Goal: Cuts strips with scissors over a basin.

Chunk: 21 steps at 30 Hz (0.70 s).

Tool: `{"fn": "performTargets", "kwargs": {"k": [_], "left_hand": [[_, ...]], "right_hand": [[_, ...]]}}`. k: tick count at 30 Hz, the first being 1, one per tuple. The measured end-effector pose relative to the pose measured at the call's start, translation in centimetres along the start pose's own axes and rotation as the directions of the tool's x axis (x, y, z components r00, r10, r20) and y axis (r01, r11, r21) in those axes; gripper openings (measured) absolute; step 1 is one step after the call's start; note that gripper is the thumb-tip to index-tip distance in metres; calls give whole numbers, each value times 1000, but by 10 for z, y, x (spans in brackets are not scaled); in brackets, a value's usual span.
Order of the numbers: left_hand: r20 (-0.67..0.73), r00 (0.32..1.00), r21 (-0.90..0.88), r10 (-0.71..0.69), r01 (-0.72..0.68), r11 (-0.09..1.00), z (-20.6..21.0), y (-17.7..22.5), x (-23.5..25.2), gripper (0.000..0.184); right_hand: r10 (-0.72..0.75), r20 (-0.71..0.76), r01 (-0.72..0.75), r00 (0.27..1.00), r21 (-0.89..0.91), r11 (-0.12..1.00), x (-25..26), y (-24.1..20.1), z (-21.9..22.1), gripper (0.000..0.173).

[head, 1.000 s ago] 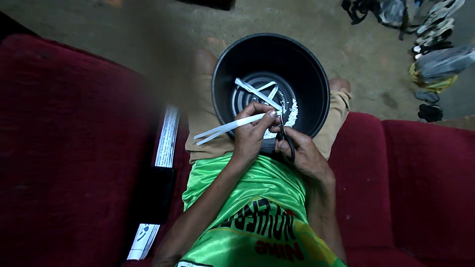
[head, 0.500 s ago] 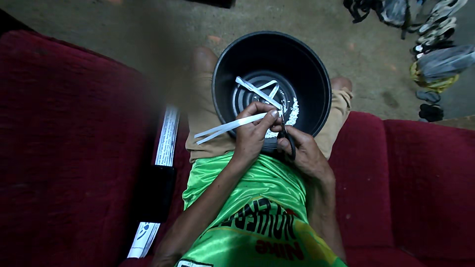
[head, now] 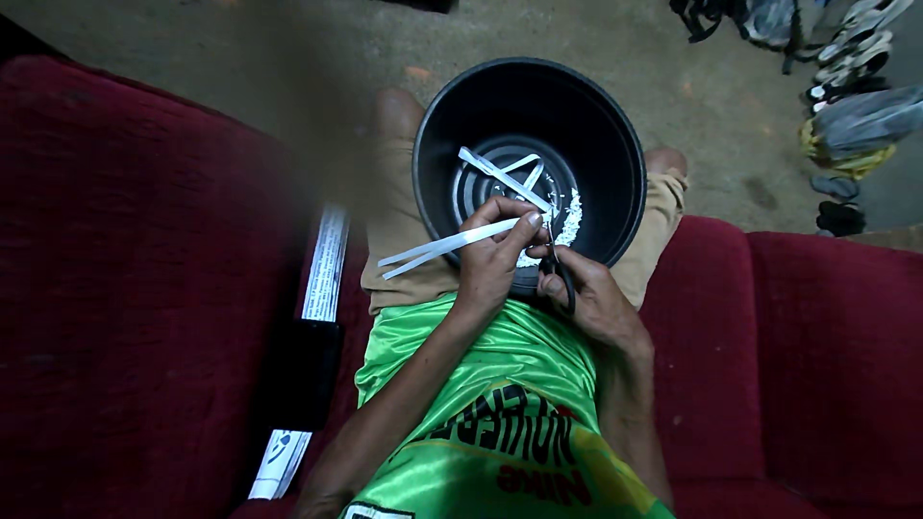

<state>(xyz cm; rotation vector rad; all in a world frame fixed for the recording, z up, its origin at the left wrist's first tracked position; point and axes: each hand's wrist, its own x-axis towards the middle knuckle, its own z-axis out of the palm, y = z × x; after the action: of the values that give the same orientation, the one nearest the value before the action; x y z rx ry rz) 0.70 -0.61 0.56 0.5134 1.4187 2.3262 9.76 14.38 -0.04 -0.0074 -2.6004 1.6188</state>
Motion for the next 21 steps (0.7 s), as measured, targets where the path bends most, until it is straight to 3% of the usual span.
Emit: {"fn": "performTargets", "kwargs": {"k": [4, 12, 18, 21], "left_hand": [[-65, 998, -85, 19, -25, 996, 1, -9, 11, 6], [-53, 999, -55, -15, 12, 998, 4, -4, 7, 6], [-49, 999, -45, -10, 8, 999, 3, -5, 7, 5], [-64, 998, -63, -15, 11, 998, 4, -5, 7, 4]], "right_hand": [[-17, -2, 17, 1000, -19, 1000, 1, 0, 0, 56], [-20, -21, 19, 1000, -47, 999, 2, 0, 0, 52], [-27, -50, 27, 998, 1, 1000, 2, -2, 2, 33], [-1, -29, 2, 1000, 15, 1000, 1, -1, 1, 40]]}}
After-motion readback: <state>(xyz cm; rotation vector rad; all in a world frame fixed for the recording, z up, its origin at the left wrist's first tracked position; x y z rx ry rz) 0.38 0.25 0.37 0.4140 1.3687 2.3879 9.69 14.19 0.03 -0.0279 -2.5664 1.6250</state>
